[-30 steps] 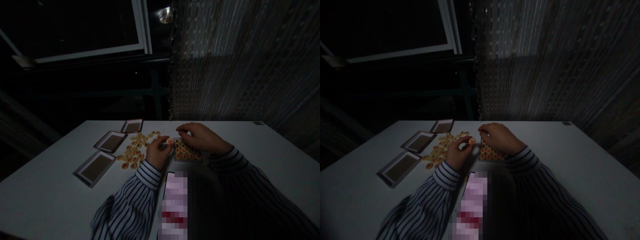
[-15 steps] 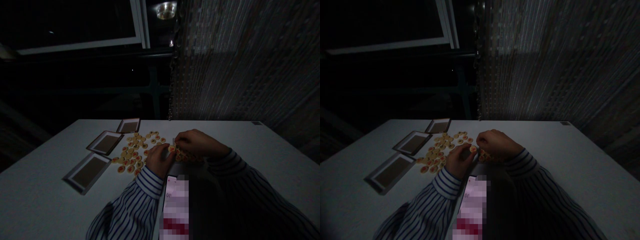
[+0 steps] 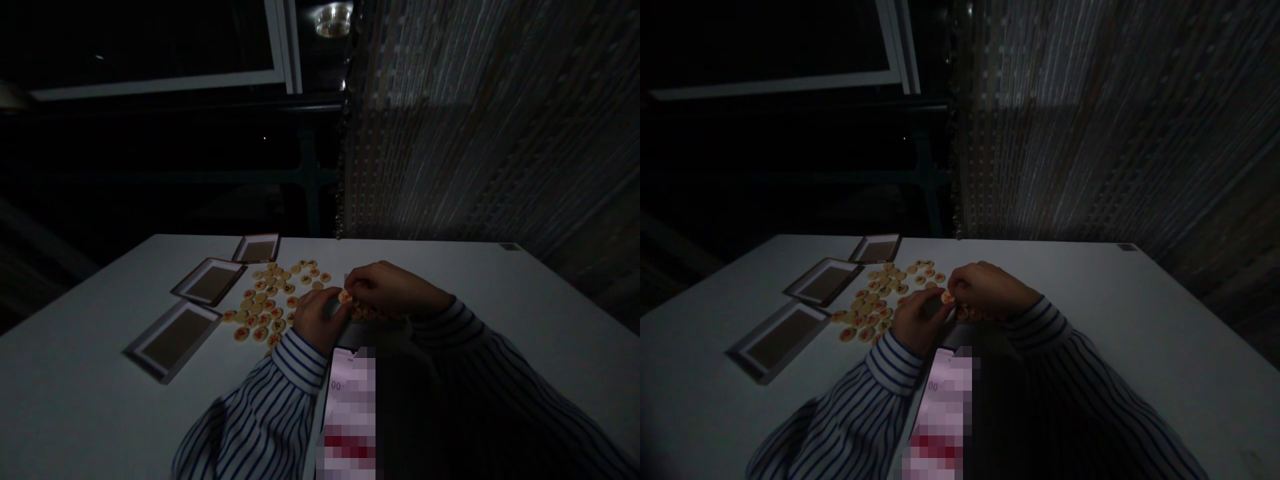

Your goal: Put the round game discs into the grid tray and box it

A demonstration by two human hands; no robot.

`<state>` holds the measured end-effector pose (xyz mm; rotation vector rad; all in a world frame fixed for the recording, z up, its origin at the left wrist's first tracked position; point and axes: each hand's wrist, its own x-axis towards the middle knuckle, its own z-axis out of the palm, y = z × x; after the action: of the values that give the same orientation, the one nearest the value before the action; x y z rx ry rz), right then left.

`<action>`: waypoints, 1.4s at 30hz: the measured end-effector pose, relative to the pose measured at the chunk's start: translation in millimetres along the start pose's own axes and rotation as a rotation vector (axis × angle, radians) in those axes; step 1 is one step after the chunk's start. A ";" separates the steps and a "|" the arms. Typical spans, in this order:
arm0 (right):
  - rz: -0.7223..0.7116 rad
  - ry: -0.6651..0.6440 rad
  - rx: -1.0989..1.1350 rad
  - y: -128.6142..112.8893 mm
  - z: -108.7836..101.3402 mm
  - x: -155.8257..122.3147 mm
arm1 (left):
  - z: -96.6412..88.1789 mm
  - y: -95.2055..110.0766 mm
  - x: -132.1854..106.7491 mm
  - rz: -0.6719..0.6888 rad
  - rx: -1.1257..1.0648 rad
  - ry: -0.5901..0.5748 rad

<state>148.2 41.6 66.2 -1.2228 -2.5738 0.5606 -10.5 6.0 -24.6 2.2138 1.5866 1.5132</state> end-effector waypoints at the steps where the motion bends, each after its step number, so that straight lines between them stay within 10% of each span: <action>1: 0.000 0.000 0.002 -0.1 0.2 0.2 | 0.2 0.7 -0.1 -0.016 -0.004 -0.002; 26: -0.089 -0.021 -0.037 2.2 -6.5 -2.2 | -0.3 4.8 7.3 -0.589 -0.753 -0.100; 42: -0.076 0.049 0.008 0.4 -5.6 -1.9 | -5.1 11.2 9.7 -0.709 -0.773 -0.038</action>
<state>151.8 41.7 70.9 -1.1171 -2.5619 0.5188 -6.0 5.2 -9.6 1.1058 1.2425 1.4627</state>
